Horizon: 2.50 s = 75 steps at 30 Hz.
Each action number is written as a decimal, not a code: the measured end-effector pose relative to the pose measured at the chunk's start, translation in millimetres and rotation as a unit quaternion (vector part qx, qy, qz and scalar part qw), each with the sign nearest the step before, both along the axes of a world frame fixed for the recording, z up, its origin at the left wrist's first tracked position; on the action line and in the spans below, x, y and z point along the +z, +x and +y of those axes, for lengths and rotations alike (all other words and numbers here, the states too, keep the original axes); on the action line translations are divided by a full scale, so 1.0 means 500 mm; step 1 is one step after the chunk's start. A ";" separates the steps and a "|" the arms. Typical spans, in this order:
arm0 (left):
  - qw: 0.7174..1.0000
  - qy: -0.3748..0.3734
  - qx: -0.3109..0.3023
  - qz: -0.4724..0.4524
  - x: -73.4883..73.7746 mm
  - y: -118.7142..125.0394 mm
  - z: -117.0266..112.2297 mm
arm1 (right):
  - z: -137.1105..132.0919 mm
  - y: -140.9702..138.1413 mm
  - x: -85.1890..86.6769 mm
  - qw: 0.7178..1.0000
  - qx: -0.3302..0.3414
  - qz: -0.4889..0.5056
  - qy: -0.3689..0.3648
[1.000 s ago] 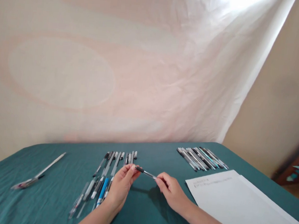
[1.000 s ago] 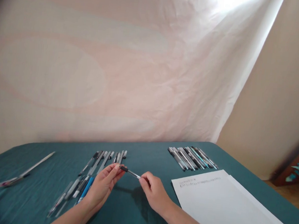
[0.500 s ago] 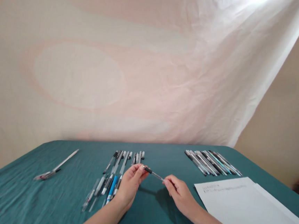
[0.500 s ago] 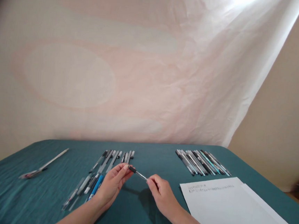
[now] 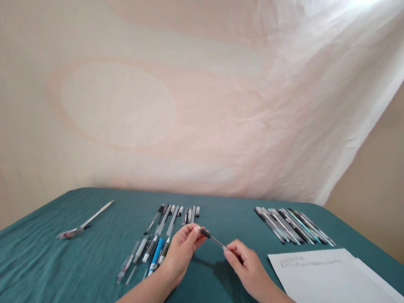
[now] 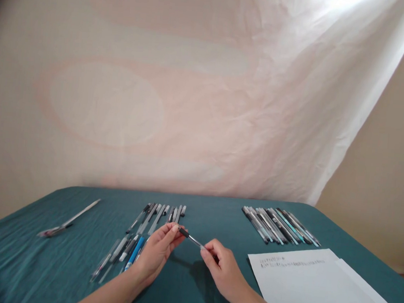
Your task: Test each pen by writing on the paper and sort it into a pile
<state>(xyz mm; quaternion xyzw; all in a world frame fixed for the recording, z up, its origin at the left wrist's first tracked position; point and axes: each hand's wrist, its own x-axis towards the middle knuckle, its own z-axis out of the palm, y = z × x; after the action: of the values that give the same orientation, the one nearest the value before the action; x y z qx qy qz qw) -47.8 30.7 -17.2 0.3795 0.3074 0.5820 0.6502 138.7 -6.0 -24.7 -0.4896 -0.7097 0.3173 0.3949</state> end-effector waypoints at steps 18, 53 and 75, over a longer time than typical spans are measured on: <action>0.973 -0.101 -0.208 0.029 0.026 0.028 -0.061 | -0.006 0.022 0.071 0.979 -0.057 0.193 -0.033; 0.654 0.427 -0.200 0.592 -0.017 0.233 -0.099 | -0.003 0.413 -0.054 0.942 -0.335 -0.008 0.015; 0.638 0.431 -0.201 0.606 -0.011 0.232 -0.099 | 0.000 0.428 -0.064 0.944 -0.316 -0.091 0.030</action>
<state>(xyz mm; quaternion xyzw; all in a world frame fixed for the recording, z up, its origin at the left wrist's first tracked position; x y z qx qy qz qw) 68.0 -18.9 -22.9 0.9368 0.2623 0.1431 0.1818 353.0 -5.9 -57.0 -0.7031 -0.5612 0.1087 0.4229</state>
